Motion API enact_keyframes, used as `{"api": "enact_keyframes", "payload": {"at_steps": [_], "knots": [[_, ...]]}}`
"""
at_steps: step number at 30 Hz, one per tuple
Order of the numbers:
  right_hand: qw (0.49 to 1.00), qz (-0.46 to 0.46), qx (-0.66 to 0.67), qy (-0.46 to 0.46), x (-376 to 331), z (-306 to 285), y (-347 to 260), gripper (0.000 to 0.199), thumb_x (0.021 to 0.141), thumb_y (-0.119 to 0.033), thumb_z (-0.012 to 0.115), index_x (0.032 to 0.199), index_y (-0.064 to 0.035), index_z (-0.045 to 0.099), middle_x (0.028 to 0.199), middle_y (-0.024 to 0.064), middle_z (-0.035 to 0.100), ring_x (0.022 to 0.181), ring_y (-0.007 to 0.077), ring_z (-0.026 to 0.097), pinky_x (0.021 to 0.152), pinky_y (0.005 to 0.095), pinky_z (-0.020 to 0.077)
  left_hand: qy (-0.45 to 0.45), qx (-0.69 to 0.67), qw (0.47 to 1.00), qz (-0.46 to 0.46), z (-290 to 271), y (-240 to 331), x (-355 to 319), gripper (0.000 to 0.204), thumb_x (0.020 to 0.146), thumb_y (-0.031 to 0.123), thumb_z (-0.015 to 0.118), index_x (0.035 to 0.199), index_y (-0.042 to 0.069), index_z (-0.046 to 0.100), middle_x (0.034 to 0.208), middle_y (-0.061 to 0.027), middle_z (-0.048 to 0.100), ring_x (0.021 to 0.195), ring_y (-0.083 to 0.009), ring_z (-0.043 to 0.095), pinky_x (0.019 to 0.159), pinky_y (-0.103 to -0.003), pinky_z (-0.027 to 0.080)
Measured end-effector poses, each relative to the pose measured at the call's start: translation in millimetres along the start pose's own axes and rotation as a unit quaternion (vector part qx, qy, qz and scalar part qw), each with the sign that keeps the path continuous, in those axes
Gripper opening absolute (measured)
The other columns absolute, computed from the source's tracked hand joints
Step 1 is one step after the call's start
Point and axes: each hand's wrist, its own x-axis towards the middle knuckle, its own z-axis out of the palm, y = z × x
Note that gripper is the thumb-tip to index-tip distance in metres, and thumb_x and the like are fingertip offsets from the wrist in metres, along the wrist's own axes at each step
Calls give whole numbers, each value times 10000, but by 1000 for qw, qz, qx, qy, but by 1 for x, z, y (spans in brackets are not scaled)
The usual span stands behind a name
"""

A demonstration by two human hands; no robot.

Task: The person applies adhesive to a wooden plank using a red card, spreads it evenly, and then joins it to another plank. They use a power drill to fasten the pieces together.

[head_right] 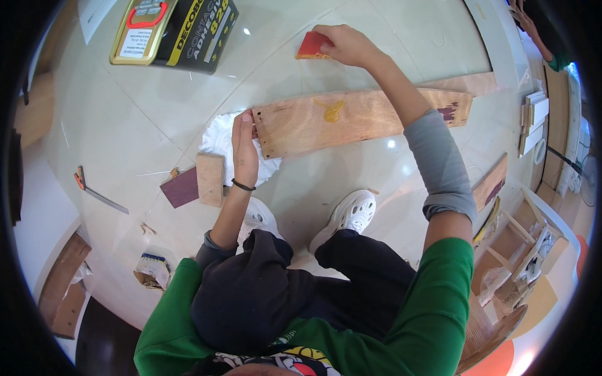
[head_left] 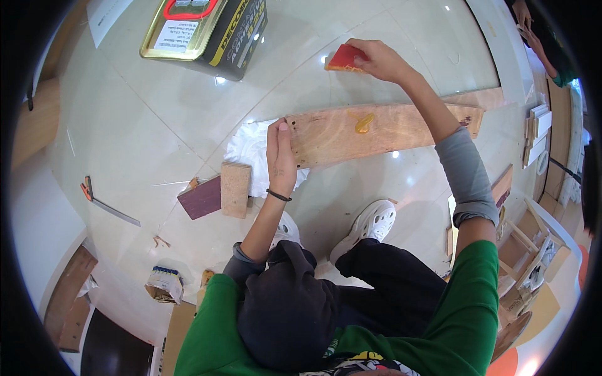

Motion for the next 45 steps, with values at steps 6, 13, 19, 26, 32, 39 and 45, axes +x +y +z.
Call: {"api": "enact_keyframes", "payload": {"at_steps": [6, 13, 19, 26, 32, 39, 45], "knots": [[983, -64, -38, -166, -9, 1, -13, 348, 758, -42, 588, 1106, -29, 605, 989, 177, 669, 883, 329, 638, 785, 394, 510, -15, -17, 999, 25, 1, 2, -1, 447, 1013, 345, 385, 1204, -47, 486, 1117, -124, 552, 1052, -170, 487, 953, -277, 359], [981, 0, 99, -169, -33, -58, -41, 391, 778, -62, 585, 1163, 3, 576, 1056, 119, 638, 947, 202, 606, 835, 324, 495, -14, -69, 993, 91, 13, 26, -36, 402, 1007, 285, 415, 1254, -31, 434, 1163, -97, 488, 1043, -165, 463, 973, -292, 345], [944, 14, 313, 106, -153, -137, -69, 403, 845, -78, 578, 1233, 11, 515, 1059, 45, 617, 990, 133, 574, 872, 284, 463, -28, -169, 983, 62, 19, 3, -62, 397, 1007, 310, 426, 1275, 18, 436, 1170, -74, 446, 1106, -148, 402, 1003, -289, 302], [866, 244, 357, 253, -243, -54, -87, 404, 861, 3, 582, 1255, -14, 494, 989, 5, 593, 901, 76, 567, 800, 222, 465, -173, -298, 933, -100, 10, 1, -69, 533, 1007, 458, 353, 1247, -8, 452, 1194, -84, 523, 1122, -146, 506, 985, -306, 392], [835, 311, 295, 345, -280, 9, -98, 326, 913, -54, 572, 1221, 0, 481, 871, 73, 641, 737, 81, 589, 661, 225, 486, -241, -290, 923, -77, 17, 27, -69, 562, 998, 480, 347, 1273, -4, 420, 1216, -116, 541, 1124, -176, 546, 977, -324, 428], [830, 336, 198, 399, -275, 9, -107, 367, 910, -105, 583, 1244, 13, 490, 829, 107, 654, 696, 83, 579, 618, 241, 478, -290, -444, 840, -116, 42, 42, -71, 560, 1006, 493, 266, 1263, 22, 429, 1220, -143, 542, 1147, -221, 549, 979, -359, 450], [832, 314, 152, 431, -268, 0, -127, 340, 938, -110, 537, 1246, 28, 494, 963, 112, 645, 825, 123, 602, 719, 265, 498, -297, -422, 843, -150, 54, 64, -82, 615, 1009, 494, 224, 1310, -6, 420, 1262, -156, 539, 1175, -243, 536, 1000, -381, 431]]}}
